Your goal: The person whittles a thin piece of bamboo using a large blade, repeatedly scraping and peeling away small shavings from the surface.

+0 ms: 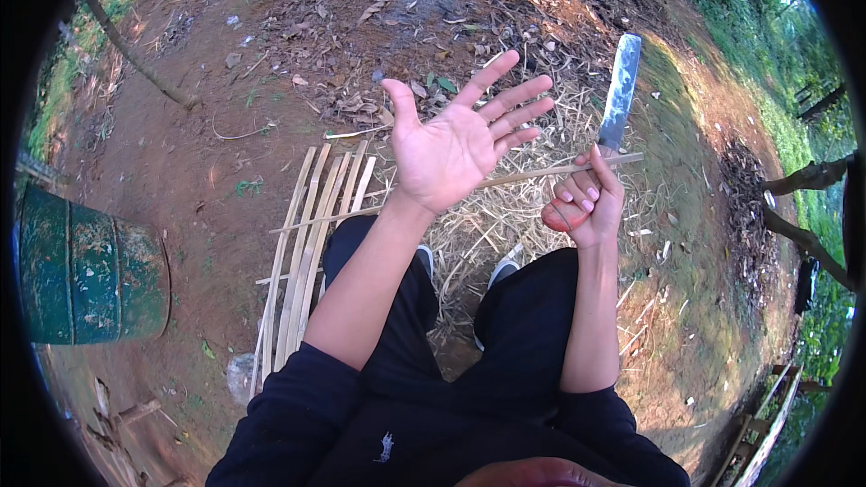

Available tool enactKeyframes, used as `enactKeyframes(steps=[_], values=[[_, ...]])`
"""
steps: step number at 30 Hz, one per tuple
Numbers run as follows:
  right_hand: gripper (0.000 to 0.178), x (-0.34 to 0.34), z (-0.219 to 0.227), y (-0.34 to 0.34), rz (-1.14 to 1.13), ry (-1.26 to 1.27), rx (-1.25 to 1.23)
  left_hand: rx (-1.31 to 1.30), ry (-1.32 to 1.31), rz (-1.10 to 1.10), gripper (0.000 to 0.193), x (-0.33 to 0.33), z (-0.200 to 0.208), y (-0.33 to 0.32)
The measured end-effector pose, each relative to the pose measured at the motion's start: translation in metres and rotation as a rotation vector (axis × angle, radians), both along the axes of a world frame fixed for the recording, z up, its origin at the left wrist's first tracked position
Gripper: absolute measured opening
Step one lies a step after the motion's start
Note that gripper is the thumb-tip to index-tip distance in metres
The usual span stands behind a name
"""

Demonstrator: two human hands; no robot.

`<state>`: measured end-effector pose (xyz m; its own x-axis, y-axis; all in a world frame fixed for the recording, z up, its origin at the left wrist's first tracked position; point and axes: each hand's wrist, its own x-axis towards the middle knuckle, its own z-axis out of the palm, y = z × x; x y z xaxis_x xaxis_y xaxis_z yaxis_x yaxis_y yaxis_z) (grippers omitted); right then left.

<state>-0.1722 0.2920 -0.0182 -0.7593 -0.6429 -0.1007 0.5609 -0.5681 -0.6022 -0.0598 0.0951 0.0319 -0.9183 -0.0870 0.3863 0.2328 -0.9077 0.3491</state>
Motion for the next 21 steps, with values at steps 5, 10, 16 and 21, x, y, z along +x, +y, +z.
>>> enactKeyframes(steps=[5, 10, 16, 21], values=[[0.025, -0.0019, -0.0011, -0.0002, 0.034, -0.022, 0.001, -0.045, 0.123, 0.047, 0.095, -0.0041, -0.0067, -0.0037], [0.026, -0.0023, -0.0005, 0.0006, 0.057, 0.015, 0.008, -0.043, 0.171, 0.036, 0.106, -0.0076, -0.0072, -0.0049], [0.025, -0.0022, 0.0005, 0.0018, 0.048, 0.0, 0.028, 0.03, 0.1, 0.022, 0.105, -0.004, -0.0045, -0.0043], [0.025, -0.0028, -0.0007, 0.0026, 0.052, -0.013, 0.025, 0.011, 0.115, 0.033, 0.105, -0.0045, -0.0066, -0.005]])
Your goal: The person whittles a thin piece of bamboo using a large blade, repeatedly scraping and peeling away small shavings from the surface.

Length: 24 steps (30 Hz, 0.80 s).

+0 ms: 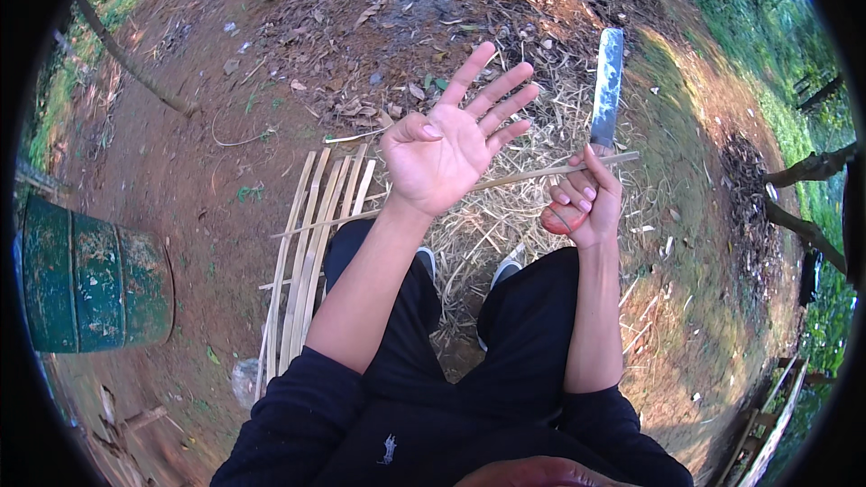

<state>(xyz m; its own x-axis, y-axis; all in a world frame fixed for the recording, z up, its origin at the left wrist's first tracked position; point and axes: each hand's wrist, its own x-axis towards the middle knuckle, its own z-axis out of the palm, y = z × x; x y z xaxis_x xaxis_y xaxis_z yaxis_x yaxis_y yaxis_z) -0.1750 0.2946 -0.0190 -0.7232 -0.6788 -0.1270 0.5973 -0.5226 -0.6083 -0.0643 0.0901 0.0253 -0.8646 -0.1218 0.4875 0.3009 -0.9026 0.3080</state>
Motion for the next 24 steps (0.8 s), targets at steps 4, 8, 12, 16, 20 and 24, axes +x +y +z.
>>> enactKeyframes(steps=[4, 8, 12, 16, 20, 24], values=[[0.025, 0.002, 0.002, 0.0, -0.012, 0.012, 0.005, -0.012, -0.009, 0.0, 0.106, -0.001, 0.0, 0.0], [0.025, 0.0, 0.001, 0.0, -0.015, -0.001, 0.018, -0.02, -0.009, 0.001, 0.109, 0.0, 0.0, 0.0], [0.024, 0.0, 0.0, 0.001, -0.007, -0.004, 0.01, 0.002, 0.001, 0.009, 0.108, -0.001, 0.0, 0.001], [0.024, 0.0, 0.001, 0.001, -0.012, 0.008, 0.018, 0.008, -0.008, -0.001, 0.103, -0.002, 0.0, 0.001], [0.024, 0.002, 0.002, 0.0, -0.016, -0.009, 0.018, -0.098, 0.11, 0.021, 0.046, -0.007, -0.015, -0.007], [0.023, 0.0, 0.002, 0.002, -0.04, -0.017, 0.035, -0.165, -0.063, 0.084, 0.018, -0.002, -0.013, -0.004]])
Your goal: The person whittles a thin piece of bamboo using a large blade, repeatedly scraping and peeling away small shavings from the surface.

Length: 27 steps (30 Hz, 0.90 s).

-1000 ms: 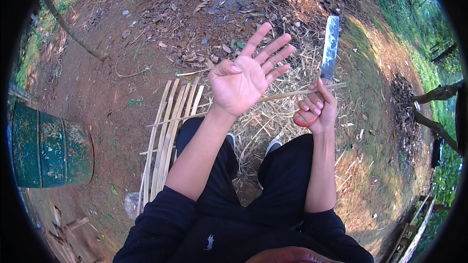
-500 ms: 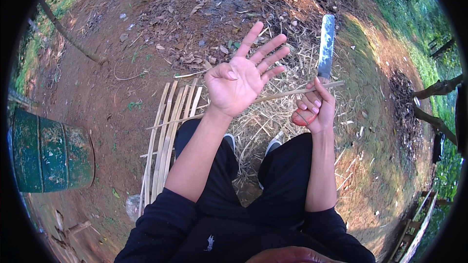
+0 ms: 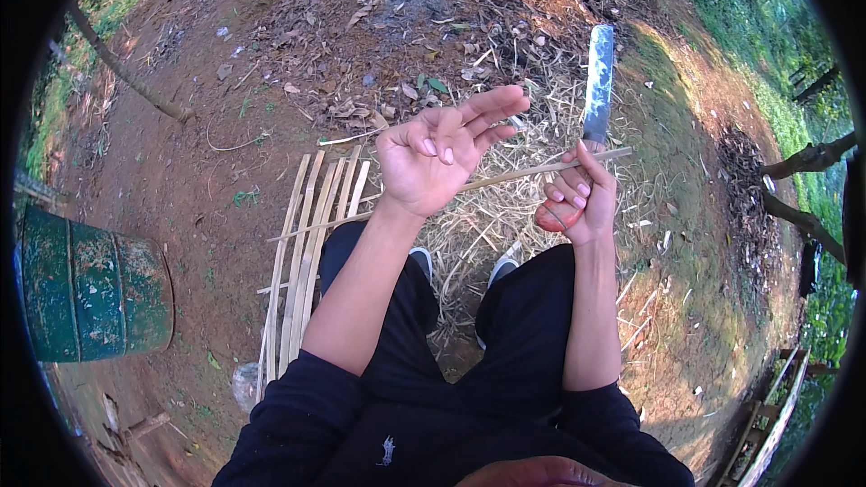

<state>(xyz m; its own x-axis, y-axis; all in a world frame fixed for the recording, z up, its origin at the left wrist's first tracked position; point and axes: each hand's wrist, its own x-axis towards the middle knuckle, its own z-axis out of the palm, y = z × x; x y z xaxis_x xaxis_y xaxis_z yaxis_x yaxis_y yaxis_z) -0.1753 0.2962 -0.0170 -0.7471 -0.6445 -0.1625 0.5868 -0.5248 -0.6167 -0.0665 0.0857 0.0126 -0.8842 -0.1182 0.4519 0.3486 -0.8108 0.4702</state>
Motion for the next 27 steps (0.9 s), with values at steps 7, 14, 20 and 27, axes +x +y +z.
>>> enactKeyframes(steps=[7, 14, 20, 27], values=[[0.023, 0.0, -0.001, 0.0, 0.012, -0.005, -0.002, 0.023, 0.003, -0.016, 0.013, 0.0, 0.0, 0.0], [0.023, -0.001, -0.001, 0.0, 0.007, -0.017, 0.003, 0.178, 0.023, -0.05, 0.008, -0.003, -0.004, 0.001], [0.023, 0.0, -0.002, 0.0, 0.008, -0.013, -0.004, 0.173, -0.001, -0.033, 0.011, -0.001, -0.007, 0.0], [0.024, -0.002, 0.001, -0.001, 0.008, -0.006, -0.002, 0.096, -0.08, -0.002, 0.01, 0.0, 0.0, -0.001]])
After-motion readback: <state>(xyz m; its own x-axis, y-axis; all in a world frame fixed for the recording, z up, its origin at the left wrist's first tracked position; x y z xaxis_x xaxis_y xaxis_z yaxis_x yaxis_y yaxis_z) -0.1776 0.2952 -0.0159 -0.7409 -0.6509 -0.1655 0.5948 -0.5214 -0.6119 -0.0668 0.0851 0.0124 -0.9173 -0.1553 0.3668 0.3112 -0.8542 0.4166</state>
